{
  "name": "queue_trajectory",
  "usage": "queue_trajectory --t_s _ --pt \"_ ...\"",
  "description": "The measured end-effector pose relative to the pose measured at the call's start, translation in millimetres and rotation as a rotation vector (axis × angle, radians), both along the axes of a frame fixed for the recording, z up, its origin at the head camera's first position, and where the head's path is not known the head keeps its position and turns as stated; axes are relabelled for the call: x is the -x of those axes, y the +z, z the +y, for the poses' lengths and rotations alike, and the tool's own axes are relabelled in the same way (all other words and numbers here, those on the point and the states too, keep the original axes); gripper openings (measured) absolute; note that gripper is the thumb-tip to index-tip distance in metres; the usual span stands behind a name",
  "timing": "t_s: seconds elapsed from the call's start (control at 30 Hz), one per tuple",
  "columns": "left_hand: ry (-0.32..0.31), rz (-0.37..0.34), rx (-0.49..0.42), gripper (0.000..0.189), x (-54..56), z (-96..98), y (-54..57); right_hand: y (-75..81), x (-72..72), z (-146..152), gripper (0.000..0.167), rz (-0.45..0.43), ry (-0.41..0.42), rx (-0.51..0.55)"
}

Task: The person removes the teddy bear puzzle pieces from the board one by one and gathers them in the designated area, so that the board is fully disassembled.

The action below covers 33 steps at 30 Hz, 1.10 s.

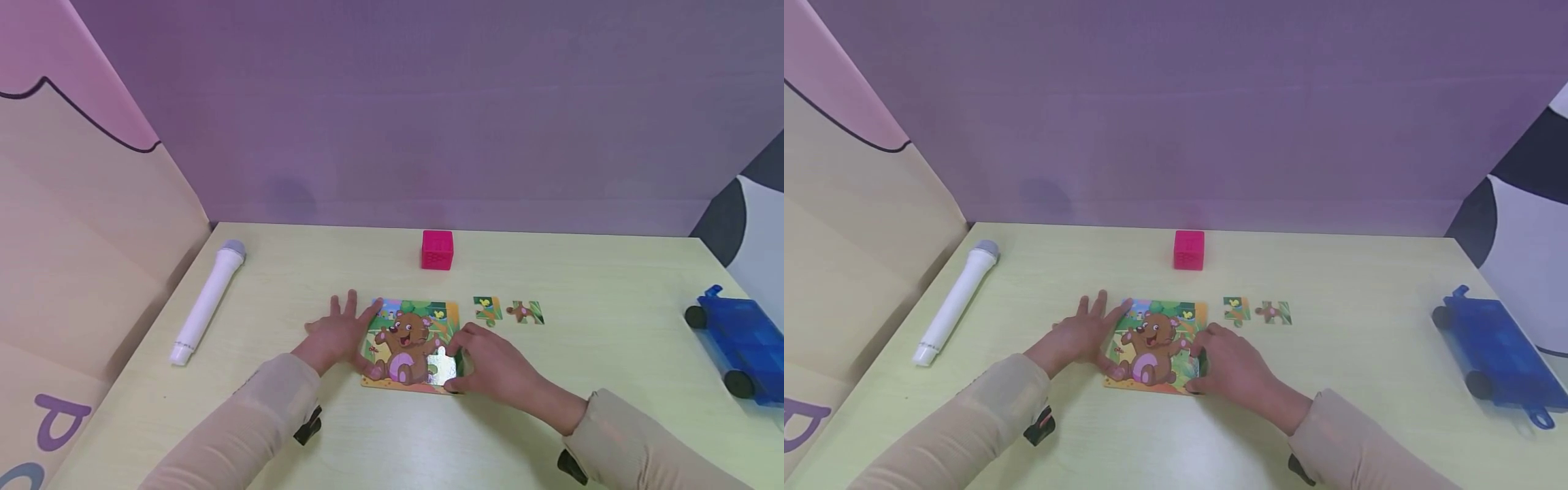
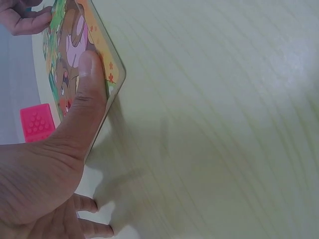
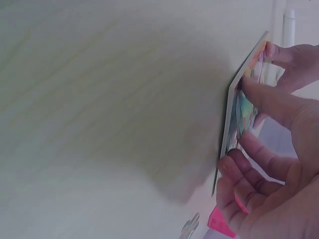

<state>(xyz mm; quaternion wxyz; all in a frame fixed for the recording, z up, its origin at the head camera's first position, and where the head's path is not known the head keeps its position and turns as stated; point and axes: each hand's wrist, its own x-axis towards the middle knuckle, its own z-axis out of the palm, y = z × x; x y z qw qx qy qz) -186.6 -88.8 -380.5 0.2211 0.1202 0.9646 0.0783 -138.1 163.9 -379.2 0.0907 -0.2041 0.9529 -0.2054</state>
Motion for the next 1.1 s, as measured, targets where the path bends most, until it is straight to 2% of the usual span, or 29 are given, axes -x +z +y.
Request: queue_trajectory --t_s 0.17,0.43,0.63,1.1 --pt "0.001 -0.006 0.001 0.124 0.4 1.0 -1.0 -1.7 2.2 1.7 0.045 -0.024 0.014 0.023" --pt "-0.012 0.004 0.024 0.123 -1.2 1.5 1.6 -1.4 2.8 2.7 0.043 0.033 0.048 -0.008" --pt "-0.014 0.0 0.024 0.122 -1.8 1.3 3.9 1.2 3.1 4.1 0.042 0.022 0.044 -0.029" --pt "-0.012 0.002 0.024 0.121 -2.4 0.9 4.7 8.7 12.6 26.5 0.031 0.028 0.071 0.045"
